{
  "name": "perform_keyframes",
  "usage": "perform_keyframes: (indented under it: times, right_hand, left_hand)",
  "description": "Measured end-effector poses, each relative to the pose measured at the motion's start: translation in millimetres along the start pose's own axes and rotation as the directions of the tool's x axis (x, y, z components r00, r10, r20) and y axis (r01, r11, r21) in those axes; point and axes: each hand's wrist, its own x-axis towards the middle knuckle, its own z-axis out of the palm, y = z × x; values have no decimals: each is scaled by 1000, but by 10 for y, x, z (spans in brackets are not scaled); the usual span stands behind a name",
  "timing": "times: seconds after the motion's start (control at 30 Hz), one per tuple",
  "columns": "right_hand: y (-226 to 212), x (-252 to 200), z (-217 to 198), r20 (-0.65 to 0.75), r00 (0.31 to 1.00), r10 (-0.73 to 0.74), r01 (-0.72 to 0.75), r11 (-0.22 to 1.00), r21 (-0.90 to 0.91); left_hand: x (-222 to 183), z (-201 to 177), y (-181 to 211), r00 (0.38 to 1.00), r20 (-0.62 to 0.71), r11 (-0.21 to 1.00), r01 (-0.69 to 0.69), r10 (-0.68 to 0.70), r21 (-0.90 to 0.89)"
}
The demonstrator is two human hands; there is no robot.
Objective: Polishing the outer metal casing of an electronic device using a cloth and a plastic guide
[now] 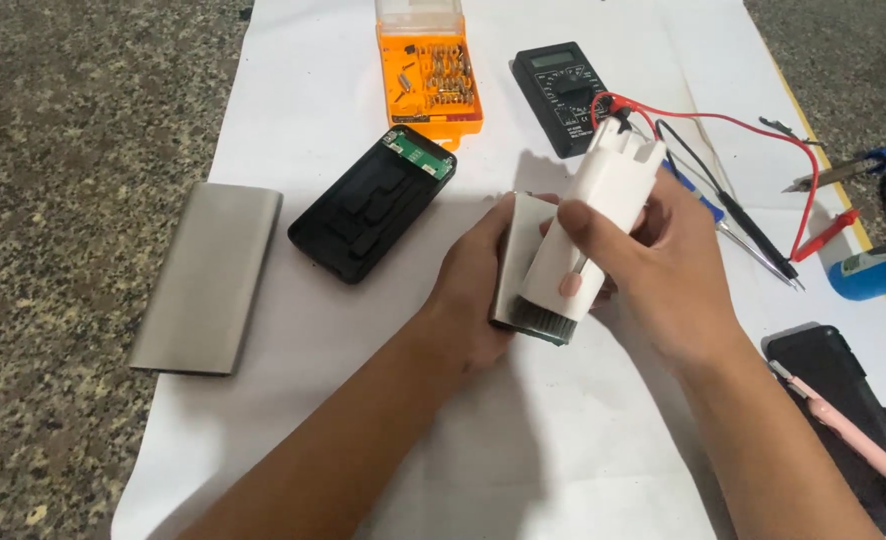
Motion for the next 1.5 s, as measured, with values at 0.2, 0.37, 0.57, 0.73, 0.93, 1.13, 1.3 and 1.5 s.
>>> perform_keyframes:
  times: [0.2,0.37,0.57,0.73,0.93,1.13,1.3,1.5]
  right_hand:
    - [55,56,-35,-112,952,-285,268,952,-144]
    - [56,-8,-29,68,993,-99,106,988,-115]
    - [129,66,-133,-177,887,-427,358,877,-320]
    - [26,-67,-22,74,975,-211,215,976,-47]
    - [126,49,-102,-146,871,-469,438,876,-201]
    - [91,-14,-49,-67,880,-469,449,871,-197]
    - [253,130,-178,-126,777,-617,584,780,-225]
    - [140,19,-99,-1,885,-466,460,874,-157]
  left_hand:
    - [-127,76,22,996,92,999,-25,21,43]
    - [-2,-31,-47,1000,1,995,-10,10,102]
    - [-31,-21,-54,962,252,993,-117,105,32]
    - [-165,120,34,996,-79,990,39,-28,137]
    - [-46,4,-45,980,180,994,-91,78,65]
    - [-161,71,-13,993,105,991,-66,54,113]
    - [-141,47,-34,984,150,988,-116,100,102]
    - [-94,0,-54,972,207,986,-131,106,107]
